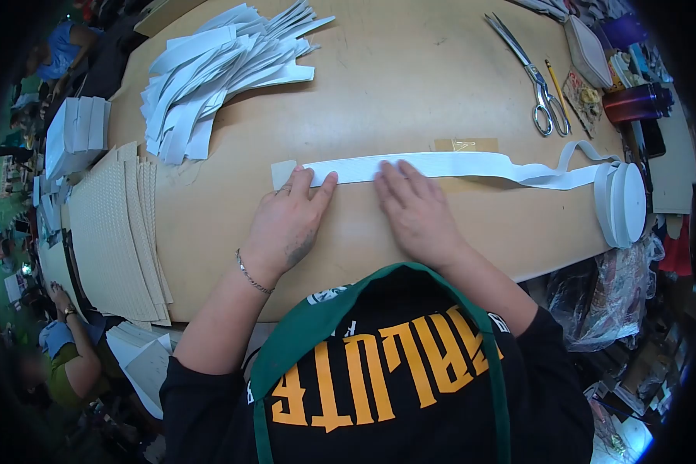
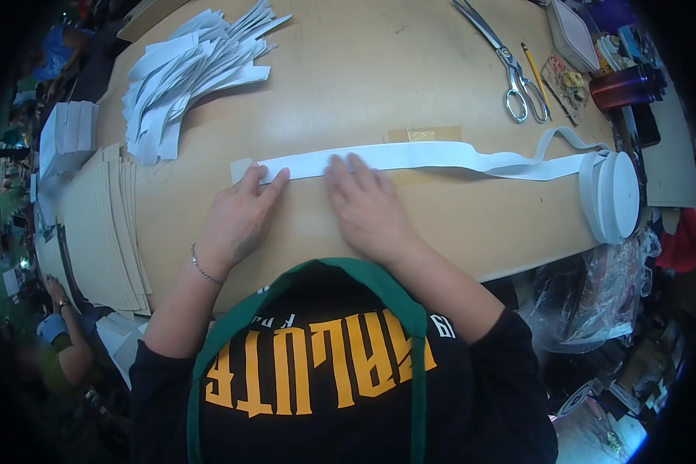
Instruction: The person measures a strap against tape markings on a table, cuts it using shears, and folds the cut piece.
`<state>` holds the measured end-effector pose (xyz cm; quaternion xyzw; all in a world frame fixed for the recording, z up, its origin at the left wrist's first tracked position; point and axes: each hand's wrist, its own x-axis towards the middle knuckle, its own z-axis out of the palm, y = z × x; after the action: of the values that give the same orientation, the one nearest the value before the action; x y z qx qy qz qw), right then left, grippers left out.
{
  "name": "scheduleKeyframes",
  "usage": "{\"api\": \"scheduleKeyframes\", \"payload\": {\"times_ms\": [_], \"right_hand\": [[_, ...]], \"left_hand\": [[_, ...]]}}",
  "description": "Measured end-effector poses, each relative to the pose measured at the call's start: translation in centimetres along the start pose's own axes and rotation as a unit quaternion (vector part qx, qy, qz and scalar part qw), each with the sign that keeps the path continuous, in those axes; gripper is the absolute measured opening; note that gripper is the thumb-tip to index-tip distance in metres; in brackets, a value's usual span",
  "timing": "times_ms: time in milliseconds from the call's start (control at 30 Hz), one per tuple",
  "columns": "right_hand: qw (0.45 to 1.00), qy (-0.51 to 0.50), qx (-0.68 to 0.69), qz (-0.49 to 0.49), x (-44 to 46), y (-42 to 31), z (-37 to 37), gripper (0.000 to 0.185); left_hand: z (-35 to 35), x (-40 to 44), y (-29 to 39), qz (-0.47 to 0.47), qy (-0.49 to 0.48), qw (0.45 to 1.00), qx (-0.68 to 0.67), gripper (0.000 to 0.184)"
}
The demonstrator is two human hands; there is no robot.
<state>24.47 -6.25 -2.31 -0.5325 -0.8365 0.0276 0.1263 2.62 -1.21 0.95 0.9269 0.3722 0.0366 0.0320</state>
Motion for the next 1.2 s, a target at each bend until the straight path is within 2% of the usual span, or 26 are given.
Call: {"api": "scheduleKeyframes", "payload": {"times_ms": [100,233,400,500,600,733,833,1067,1200], "right_hand": [[0.998,0.013,0.007,0.067,-2.2,2.1,-0.9,0.043],[0.995,0.009,-0.018,0.102,-3.4,2.9,-1.4,0.046],[0.994,0.01,-0.018,0.11,-3.3,3.2,-1.5,0.047],[0.994,0.003,-0.006,0.105,-3.4,3.3,-1.8,0.047],[0.995,-0.002,-0.005,0.102,-3.4,3.6,-1.7,0.048],[0.996,-0.006,-0.011,0.092,-3.2,3.5,-1.7,0.048],[0.996,-0.007,-0.024,0.086,-3.3,3.5,-1.7,0.047],[0.997,-0.009,-0.037,0.062,-3.5,4.2,-1.3,0.048],[0.997,-0.014,-0.036,0.063,-3.5,4.1,-1.3,0.049]], "left_hand": [[-0.2,0.0,0.1,-0.007,-0.017,1.0,0.008,0.045],[-0.5,0.2,0.3,-0.009,-0.031,0.999,0.007,0.045],[-0.1,0.0,0.1,0.0,-0.014,1.0,0.015,0.045],[-0.3,-0.1,0.4,-0.026,-0.039,0.999,-0.002,0.043],[0.2,-0.5,0.6,-0.027,-0.02,0.999,0.043,0.043],[0.5,-1.2,2.2,-0.09,-0.009,0.991,0.099,0.046],[1.3,-1.5,3.2,-0.121,0.015,0.988,0.09,0.049],[1.0,-1.4,4.1,-0.162,-0.046,0.983,0.07,0.054],[1.5,-1.6,4.0,-0.161,-0.028,0.984,0.074,0.054]]}}
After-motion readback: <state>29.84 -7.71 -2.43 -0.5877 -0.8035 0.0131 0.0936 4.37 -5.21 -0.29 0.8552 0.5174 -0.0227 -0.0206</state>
